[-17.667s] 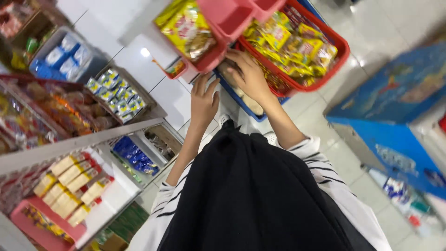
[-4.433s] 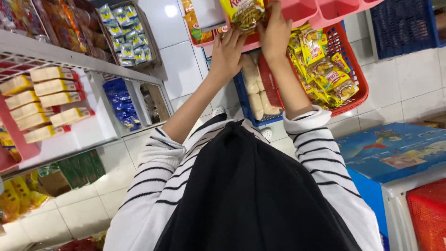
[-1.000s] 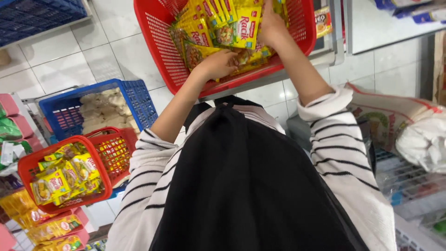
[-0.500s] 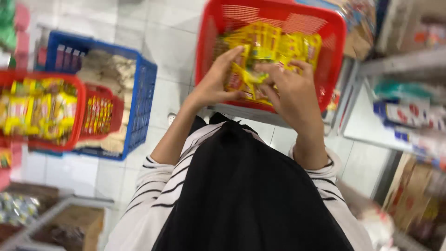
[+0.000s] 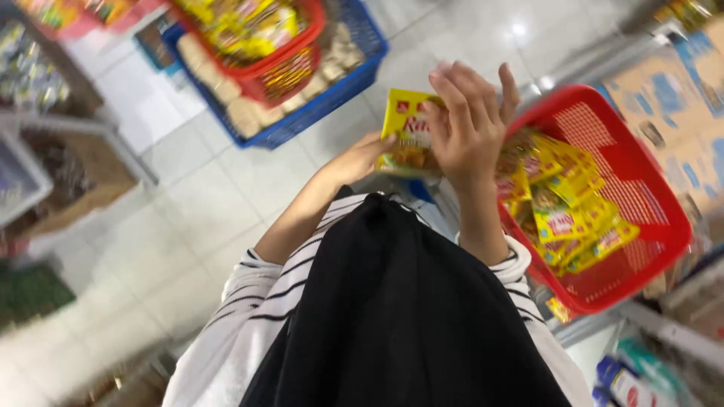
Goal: The person picks up seasoning packets from baskets and shelves, turns them over in their hands, and arranges them into plastic bins and baskets by hand.
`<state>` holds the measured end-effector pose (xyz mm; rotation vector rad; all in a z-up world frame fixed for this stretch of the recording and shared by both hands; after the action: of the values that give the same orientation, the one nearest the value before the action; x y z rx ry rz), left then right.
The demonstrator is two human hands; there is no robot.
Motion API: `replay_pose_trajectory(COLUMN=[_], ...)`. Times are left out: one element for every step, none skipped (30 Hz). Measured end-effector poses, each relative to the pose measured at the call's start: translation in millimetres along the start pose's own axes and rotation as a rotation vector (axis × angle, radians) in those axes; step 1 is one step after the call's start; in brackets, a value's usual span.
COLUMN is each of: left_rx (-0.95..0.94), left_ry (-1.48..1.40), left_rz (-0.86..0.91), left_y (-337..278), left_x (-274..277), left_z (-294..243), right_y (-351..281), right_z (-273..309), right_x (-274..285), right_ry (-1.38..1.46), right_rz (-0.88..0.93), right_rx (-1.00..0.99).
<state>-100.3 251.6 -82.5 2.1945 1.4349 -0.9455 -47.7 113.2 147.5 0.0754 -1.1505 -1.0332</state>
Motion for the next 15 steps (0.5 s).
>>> replay_pose_trajectory(left_rx=[-0.045, -0.120, -0.192, -0.265, -0.305, -0.344, -0.385, -0.409, -0.438, -0.469, -0.505, -0.542, -0.577, -0.600, -0.628], left_ry=[-0.155, -0.182, -0.202, -0.222, -0.217, -0.212, -0.209, -0.267, -0.322, -0.378, -0.389, -0.399, -0.408, -0.430, -0.438], left_rz=[-0.029, -0.101, -0.161, -0.220, -0.258, -0.295, -0.333, -0.354, -0.373, -0.391, -0.402, -0.413, -0.423, -0.444, -0.461], left_y=[-11.5, -29.0, -46.8, -61.8, -78.9, -95.9, -110.7, -123.7, -135.7, -147.6, -159.2, -170.5, -178.7, -183.0, -186.0], left_x=[13.2, 22.6, 30.6, 39.0, 42.8, 46.8, 48.7, 49.6, 52.3, 55.7, 57.3, 60.0, 60.1, 58.5, 63.5], left_z=[-5.4, -9.6, -16.5, -26.3, -33.4, -42.0, -49.6, -55.7, -64.3, -72.6, -78.2, -83.8, -86.5, -86.3, -91.8], right_y=[4.6, 8.1, 11.0, 12.3, 12.0, 15.7, 19.5, 24.2, 32.1, 39.7, 44.5, 48.6, 49.1, 43.6, 41.0], right_z=[8.2, 17.1, 29.3, 40.8, 48.4, 52.1, 53.1, 48.2, 41.1, 34.6, 27.2, 20.8, 18.5, 24.7, 35.2], right_x=[-25.8, -51.1, -82.3, -110.7, -131.4, -154.3, -175.5, -193.0, -208.2, -223.0, -231.9, -239.3, -244.7, -246.0, -248.5], right_ry=[0.065, 0.131, 0.222, 0.310, 0.266, 0.223, 0.180, 0.187, 0.190, 0.190, 0.239, 0.286, 0.331, 0.388, 0.448], right_rz=[-0.014, -0.027, 0.132, 0.291, 0.331, 0.368, 0.405, 0.448, 0.490, 0.533, 0.518, 0.503, 0.485, 0.471, 0.446], right_rx=[0.039, 0.076, 0.150, 0.229, 0.303, 0.380, 0.459, 0.387, 0.321, 0.256, 0.168, 0.078, -0.014, -0.012, -0.003])
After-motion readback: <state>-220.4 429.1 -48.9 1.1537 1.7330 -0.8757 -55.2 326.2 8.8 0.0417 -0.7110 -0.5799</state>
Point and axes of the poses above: each hand's wrist, its own y-axis towards the middle knuckle, its own x-axis out of the back of the hand, z = x × y, the point moved 3 cm from there along y, towards the middle knuckle, and after that the axes turned 8 degrees about y, right-handed, at the moved point
